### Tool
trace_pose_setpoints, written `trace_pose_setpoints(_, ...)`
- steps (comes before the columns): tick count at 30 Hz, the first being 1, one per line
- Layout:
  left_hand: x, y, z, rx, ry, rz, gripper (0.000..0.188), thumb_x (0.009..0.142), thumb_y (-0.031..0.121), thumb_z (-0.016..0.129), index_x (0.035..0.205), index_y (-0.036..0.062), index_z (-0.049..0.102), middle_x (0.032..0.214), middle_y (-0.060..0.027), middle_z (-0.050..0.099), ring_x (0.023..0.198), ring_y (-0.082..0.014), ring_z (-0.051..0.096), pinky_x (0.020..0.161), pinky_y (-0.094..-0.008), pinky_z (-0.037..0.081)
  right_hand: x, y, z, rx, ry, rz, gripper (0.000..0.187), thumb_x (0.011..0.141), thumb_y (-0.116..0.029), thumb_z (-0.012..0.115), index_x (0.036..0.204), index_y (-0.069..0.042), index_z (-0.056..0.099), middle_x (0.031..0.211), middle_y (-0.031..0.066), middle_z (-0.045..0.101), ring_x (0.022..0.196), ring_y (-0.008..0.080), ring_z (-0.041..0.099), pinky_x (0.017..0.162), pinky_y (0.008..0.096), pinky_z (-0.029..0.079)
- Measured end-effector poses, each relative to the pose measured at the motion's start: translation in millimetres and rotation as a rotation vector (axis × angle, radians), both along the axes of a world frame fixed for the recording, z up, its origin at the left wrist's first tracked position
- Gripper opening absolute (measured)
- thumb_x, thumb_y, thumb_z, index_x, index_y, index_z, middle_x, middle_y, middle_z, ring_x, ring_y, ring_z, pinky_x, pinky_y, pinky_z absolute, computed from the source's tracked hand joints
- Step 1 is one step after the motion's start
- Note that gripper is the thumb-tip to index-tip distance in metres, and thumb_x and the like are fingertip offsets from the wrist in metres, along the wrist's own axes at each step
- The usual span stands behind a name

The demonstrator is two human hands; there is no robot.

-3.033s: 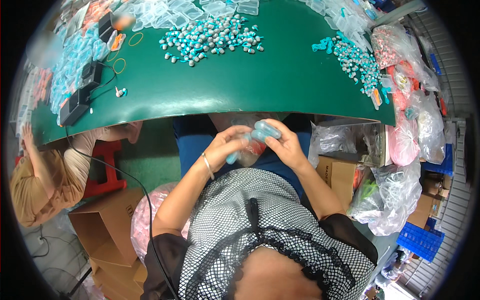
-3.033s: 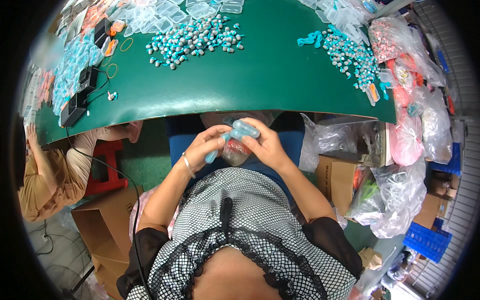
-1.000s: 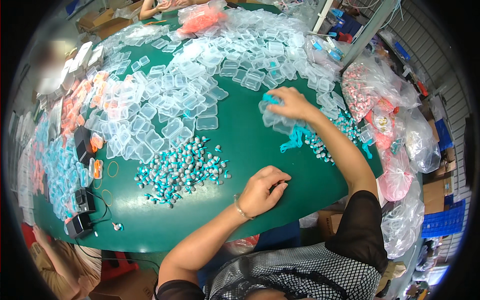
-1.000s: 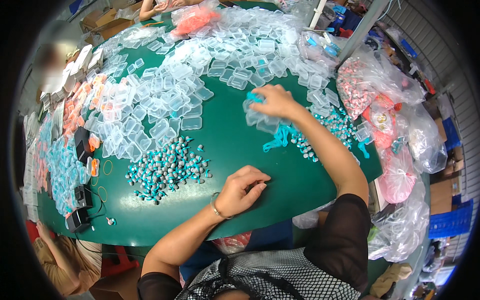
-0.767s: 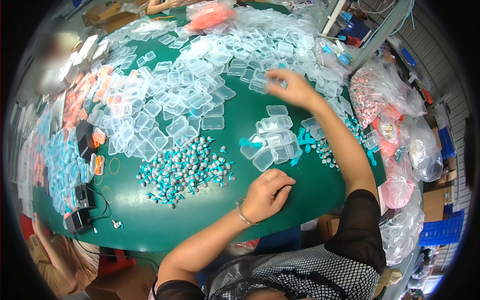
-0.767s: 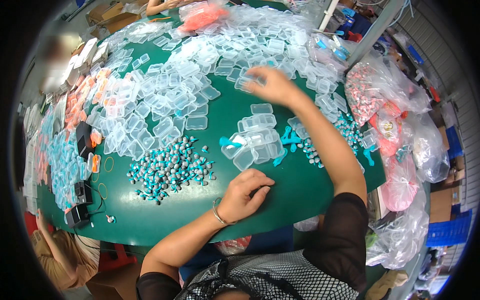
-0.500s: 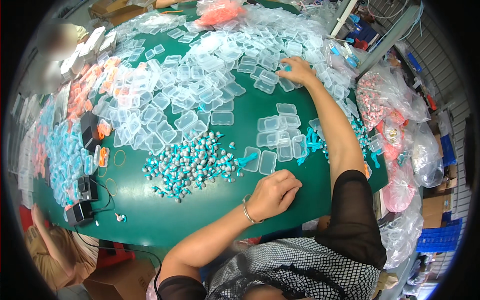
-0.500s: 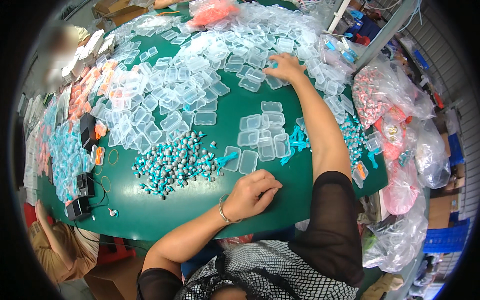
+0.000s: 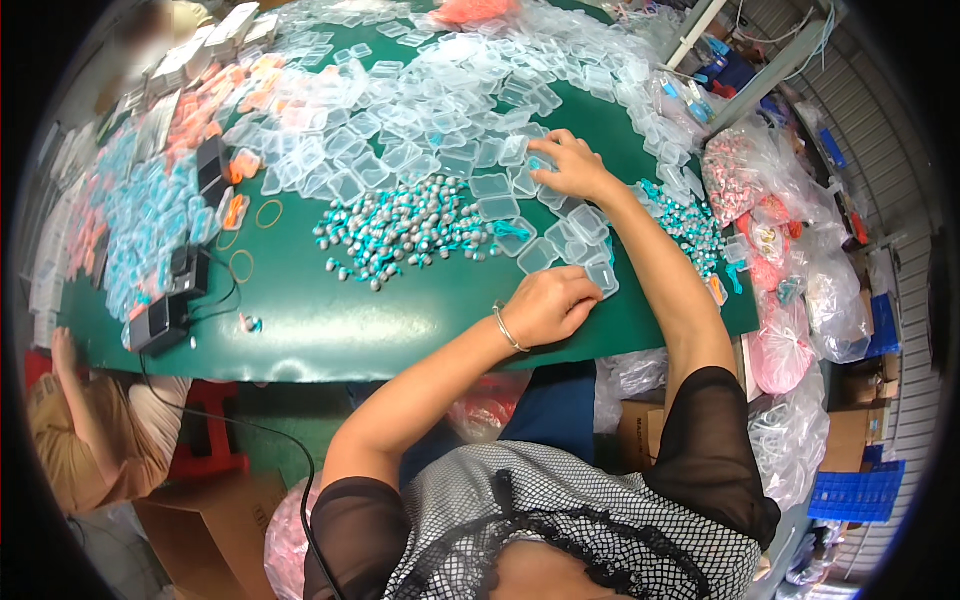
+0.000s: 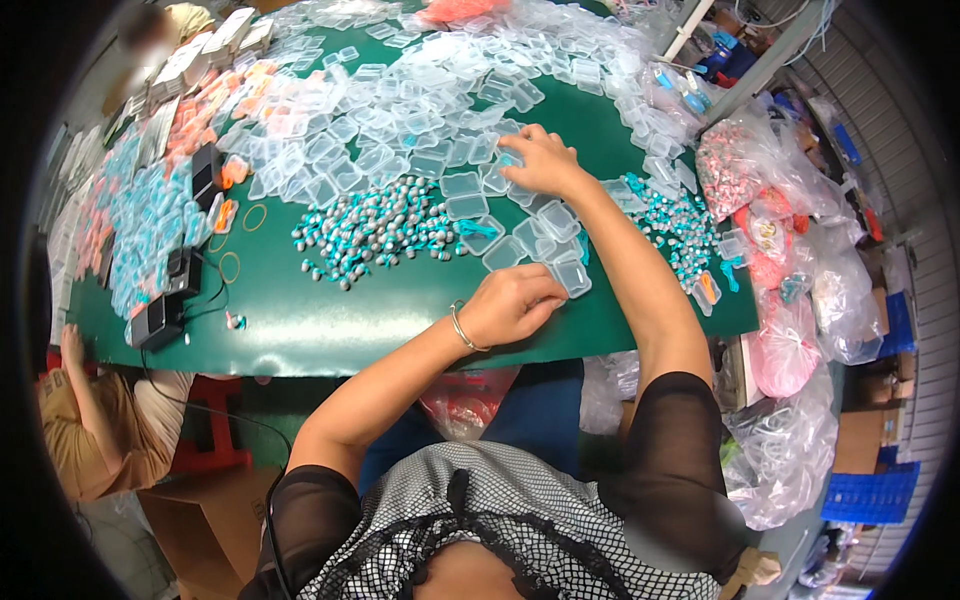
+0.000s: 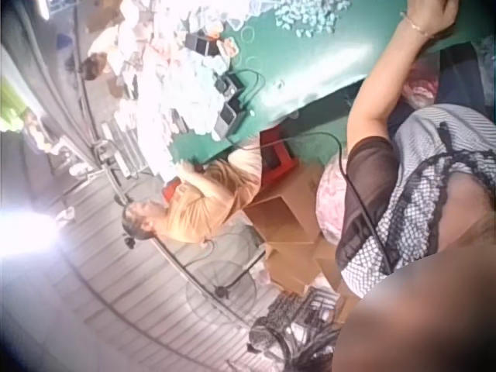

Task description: The person is assembling small items into plastic cases at a workspace.

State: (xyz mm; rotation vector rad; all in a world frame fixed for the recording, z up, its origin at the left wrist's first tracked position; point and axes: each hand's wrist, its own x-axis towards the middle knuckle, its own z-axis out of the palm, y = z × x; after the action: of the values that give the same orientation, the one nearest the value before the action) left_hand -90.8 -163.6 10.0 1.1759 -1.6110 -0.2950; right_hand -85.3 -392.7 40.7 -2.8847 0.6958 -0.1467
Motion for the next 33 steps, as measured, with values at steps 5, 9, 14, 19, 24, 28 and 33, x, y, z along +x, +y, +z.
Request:
trace_pose_setpoints(5, 3, 37, 7, -0.004, -0.189, 0.177, 0.009, 0.078, 0.009, 0.066, 0.087, 0.0069, 0.068, 0.083, -0.0098, 0.062, 0.082, -0.0304, 0.063, 0.069, -0.0413, 0.052, -3, 16, -6, -0.001, -0.2, 0.04, 0.034, 0.08, -0.029, 0.069, 0.114, -0.026, 0.068, 0.118, 0.0059, 0.061, 0.11, 0.0294, 0.058, 0.09, 0.0517, 0.045)
trace_pose_setpoints(9, 16, 60, 6, 0.075, -0.132, 0.503, 0.01, 0.078, 0.009, 0.067, 0.087, 0.0079, 0.068, 0.085, -0.0096, 0.063, 0.083, -0.0305, 0.063, 0.071, -0.0416, 0.052, -4, 32, -5, -0.158, -0.339, -0.008, 0.021, 0.081, -0.022, 0.067, 0.102, -0.023, 0.072, 0.095, 0.0017, 0.069, 0.098, 0.0263, 0.063, 0.081, 0.0498, 0.044)
trace_pose_setpoints(14, 43, 64, -2, 0.157, -0.244, 0.778, 0.013, 0.078, 0.011, 0.07, 0.091, 0.0101, 0.07, 0.082, -0.0086, 0.062, 0.082, -0.0299, 0.062, 0.07, -0.0421, 0.05, -16, 39, 9, -0.156, -0.781, -0.011, 0.009, 0.083, -0.019, 0.066, 0.09, -0.018, 0.071, 0.086, 0.0001, 0.069, 0.087, 0.0253, 0.065, 0.075, 0.0432, 0.046)
trace_pose_setpoints(19, 51, 44, -4, 0.227, -0.39, 0.907, 0.018, 0.074, 0.02, 0.076, 0.091, 0.0131, 0.072, 0.09, -0.0055, 0.062, 0.09, -0.027, 0.059, 0.074, -0.0421, 0.044, -49, 58, 22, 0.159, -1.074, -0.037, 0.015, 0.084, -0.004, 0.069, 0.099, -0.006, 0.071, 0.085, 0.0062, 0.067, 0.071, 0.0119, 0.061, 0.067, 0.0261, 0.05)
trace_pose_setpoints(24, 53, 26, -12, 0.292, -0.493, 0.938, 0.013, 0.074, 0.022, 0.076, 0.085, 0.0147, 0.073, 0.089, -0.004, 0.062, 0.092, -0.0254, 0.059, 0.074, -0.0427, 0.042, -94, 98, -1, 0.482, -0.992, -0.084, 0.017, 0.087, -0.004, 0.067, 0.104, -0.005, 0.07, 0.088, 0.0015, 0.067, 0.072, 0.0059, 0.058, 0.066, 0.0214, 0.049)
trace_pose_setpoints(28, 56, 34, -7, 0.254, -0.547, 0.933, 0.01, 0.074, 0.02, 0.076, 0.082, 0.014, 0.072, 0.09, -0.0036, 0.061, 0.092, -0.0252, 0.059, 0.074, -0.0422, 0.042, -115, 146, -1, 0.51, -0.848, -0.022, 0.021, 0.085, -0.002, 0.067, 0.106, -0.005, 0.069, 0.085, 0.002, 0.067, 0.072, 0.0053, 0.058, 0.065, 0.021, 0.049)
trace_pose_setpoints(33, 61, 70, 1, 0.165, -0.402, 0.727, 0.01, 0.074, 0.012, 0.076, 0.083, 0.0102, 0.07, 0.087, -0.0069, 0.06, 0.082, -0.0284, 0.061, 0.069, -0.0409, 0.047, -110, 188, -9, 0.372, -0.662, -0.085, 0.016, 0.081, -0.009, 0.067, 0.097, -0.008, 0.068, 0.077, 0.0062, 0.068, 0.065, 0.02, 0.064, 0.062, 0.0352, 0.05)
